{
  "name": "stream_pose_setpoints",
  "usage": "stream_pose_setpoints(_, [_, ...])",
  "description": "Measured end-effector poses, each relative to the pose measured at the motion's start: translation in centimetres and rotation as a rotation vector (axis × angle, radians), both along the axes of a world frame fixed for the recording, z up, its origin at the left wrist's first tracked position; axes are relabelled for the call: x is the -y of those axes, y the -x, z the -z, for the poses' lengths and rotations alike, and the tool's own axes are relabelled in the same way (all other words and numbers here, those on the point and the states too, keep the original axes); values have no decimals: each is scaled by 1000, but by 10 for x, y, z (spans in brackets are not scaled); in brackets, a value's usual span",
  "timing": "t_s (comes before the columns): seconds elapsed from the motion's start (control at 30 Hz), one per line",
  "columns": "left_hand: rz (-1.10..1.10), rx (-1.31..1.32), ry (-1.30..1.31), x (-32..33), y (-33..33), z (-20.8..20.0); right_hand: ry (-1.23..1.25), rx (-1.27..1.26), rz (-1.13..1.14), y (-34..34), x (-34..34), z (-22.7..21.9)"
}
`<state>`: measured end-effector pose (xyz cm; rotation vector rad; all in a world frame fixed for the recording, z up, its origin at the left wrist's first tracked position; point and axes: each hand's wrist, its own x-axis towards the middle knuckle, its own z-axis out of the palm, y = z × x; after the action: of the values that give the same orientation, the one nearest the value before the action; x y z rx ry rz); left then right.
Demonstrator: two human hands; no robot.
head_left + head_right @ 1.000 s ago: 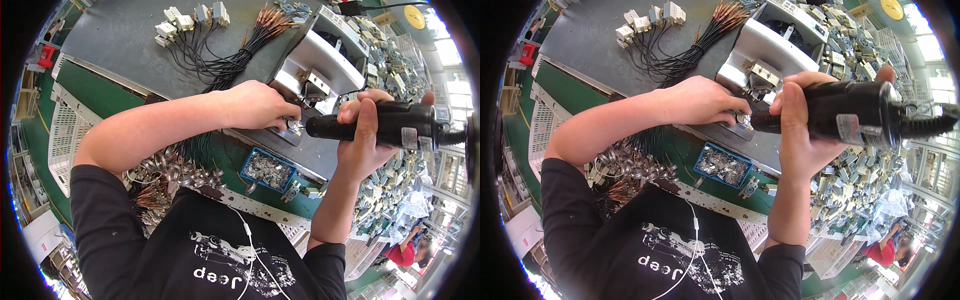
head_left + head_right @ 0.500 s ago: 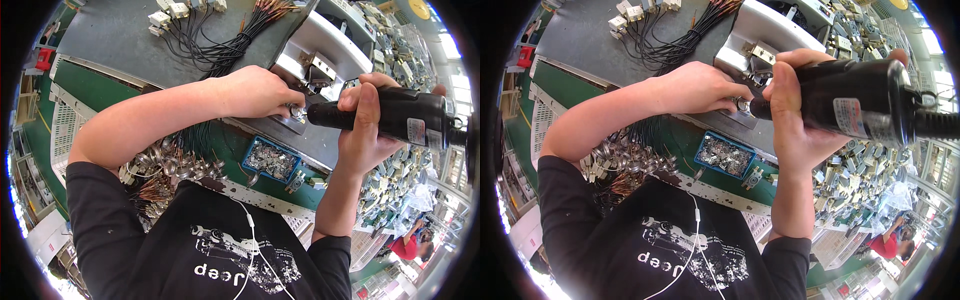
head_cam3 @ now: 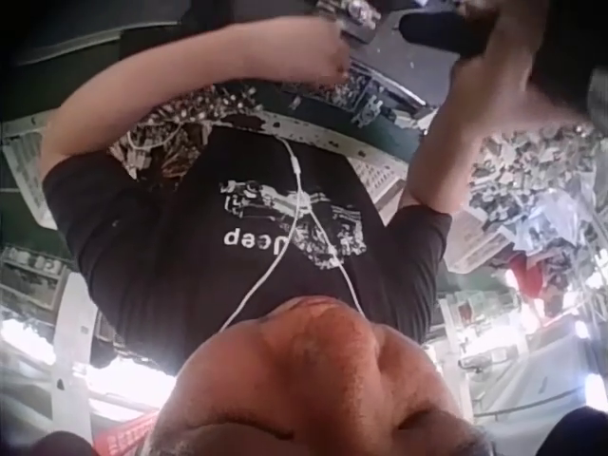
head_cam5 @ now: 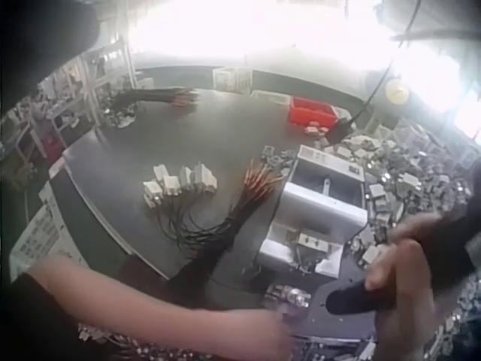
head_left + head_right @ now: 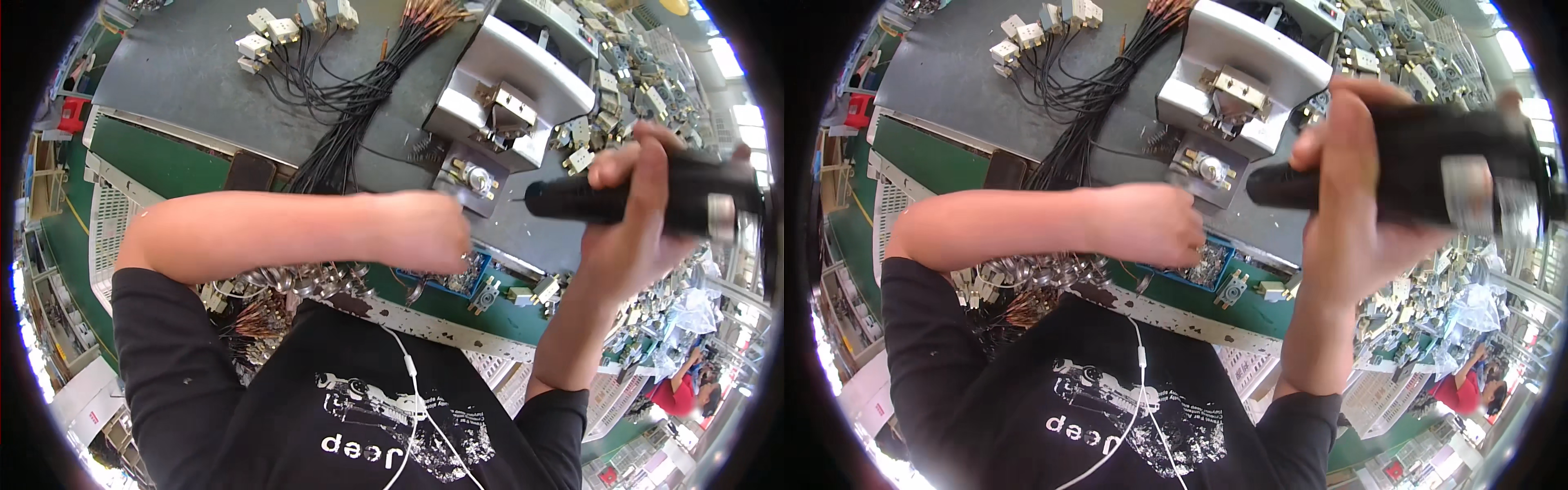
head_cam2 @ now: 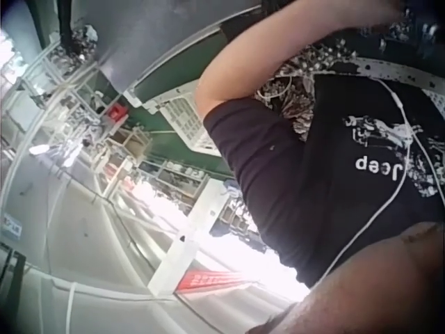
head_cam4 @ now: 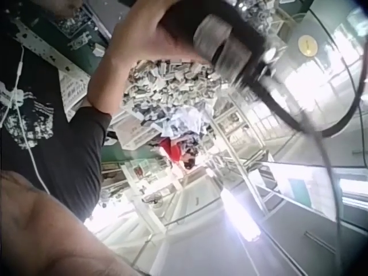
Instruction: Assembling electronic components by placing them into a fixture and using an electric screwdriver to fasten them.
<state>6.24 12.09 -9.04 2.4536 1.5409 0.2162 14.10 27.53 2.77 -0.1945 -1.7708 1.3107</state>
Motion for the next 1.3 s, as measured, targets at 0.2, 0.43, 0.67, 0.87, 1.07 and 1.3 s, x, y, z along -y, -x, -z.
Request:
stream_pose_setpoints(0.2, [98, -69, -33, 0, -5, 4, 145, -191, -210, -20, -13, -33])
stream_pose_setpoints(0.43, [-4, 285, 65, -1, 5, 1, 40, -330, -103, 28, -14, -2])
stream_pose_setpoints(0.67, [-104, 460, 74, 1, 16, -10, -41, -364, -158, 43, -10, 8])
stream_pose_setpoints(0.87, [-112, 504, 23, 2, 23, -12, -21, -276, -186, 51, -7, 7])
stream_pose_setpoints(1.07, [-93, 584, 37, 2, 32, -16, 19, -116, -335, 64, -21, -1])
stream_pose_setpoints(1.3, [-428, 530, -215, 6, 59, -43, -46, -347, -74, 73, 21, 5])
